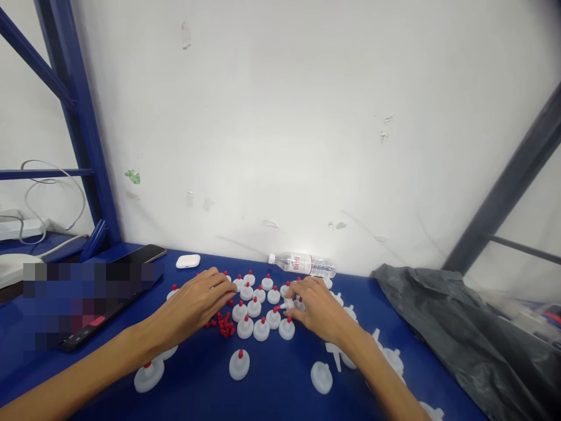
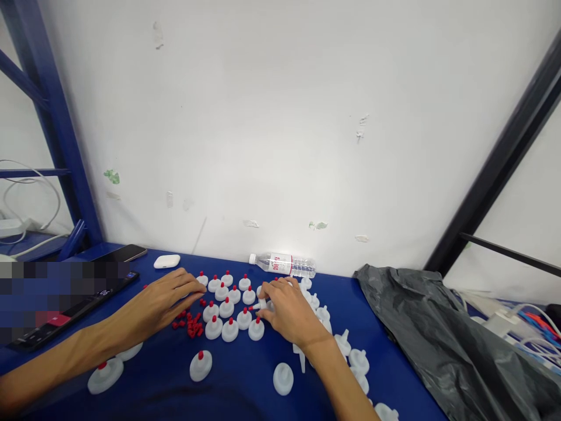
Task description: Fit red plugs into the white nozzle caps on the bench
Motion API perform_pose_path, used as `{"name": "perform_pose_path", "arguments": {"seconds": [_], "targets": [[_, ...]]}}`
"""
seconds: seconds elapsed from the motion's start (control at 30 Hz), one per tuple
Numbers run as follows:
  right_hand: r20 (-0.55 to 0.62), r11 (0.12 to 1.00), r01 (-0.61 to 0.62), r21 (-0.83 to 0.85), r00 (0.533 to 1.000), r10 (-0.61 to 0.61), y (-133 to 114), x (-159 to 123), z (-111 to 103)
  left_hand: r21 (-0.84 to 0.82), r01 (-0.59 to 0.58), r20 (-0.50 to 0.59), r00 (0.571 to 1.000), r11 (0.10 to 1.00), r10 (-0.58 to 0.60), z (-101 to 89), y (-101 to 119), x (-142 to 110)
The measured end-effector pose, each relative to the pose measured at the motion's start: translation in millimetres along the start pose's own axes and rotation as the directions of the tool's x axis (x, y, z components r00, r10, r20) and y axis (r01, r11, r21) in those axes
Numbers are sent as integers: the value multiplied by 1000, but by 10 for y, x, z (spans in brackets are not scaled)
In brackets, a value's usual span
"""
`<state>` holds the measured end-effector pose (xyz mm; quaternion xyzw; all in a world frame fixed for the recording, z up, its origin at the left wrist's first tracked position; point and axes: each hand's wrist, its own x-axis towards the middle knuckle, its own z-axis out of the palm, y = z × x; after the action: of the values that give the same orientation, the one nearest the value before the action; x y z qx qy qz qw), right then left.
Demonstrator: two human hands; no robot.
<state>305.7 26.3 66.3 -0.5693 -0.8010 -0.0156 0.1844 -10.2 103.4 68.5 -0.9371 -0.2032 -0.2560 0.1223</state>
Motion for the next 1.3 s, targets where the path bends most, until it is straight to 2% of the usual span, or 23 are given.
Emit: {"name": "perform_pose_path", "arguments": {"seconds": [0.37, 0.57, 1.03, 1.3], "targets": [[-39, 1000, 7, -10, 999, -7, 46, 26, 36, -12, 44, 24, 999, 999, -44, 12, -6, -29], [-53, 998, -65, -3, 996, 65, 6, 25, 15, -31, 29, 40, 999, 999, -28, -28, 11, -42], [54, 993, -79, 88, 996, 75, 10, -14, -51, -8, 34, 95, 995, 999, -33, -38, -4, -63], [62, 983, -108, 145, 993, 100, 31, -33, -76, -9, 20, 88, 996, 1000, -19, -48, 9, -39]]}}
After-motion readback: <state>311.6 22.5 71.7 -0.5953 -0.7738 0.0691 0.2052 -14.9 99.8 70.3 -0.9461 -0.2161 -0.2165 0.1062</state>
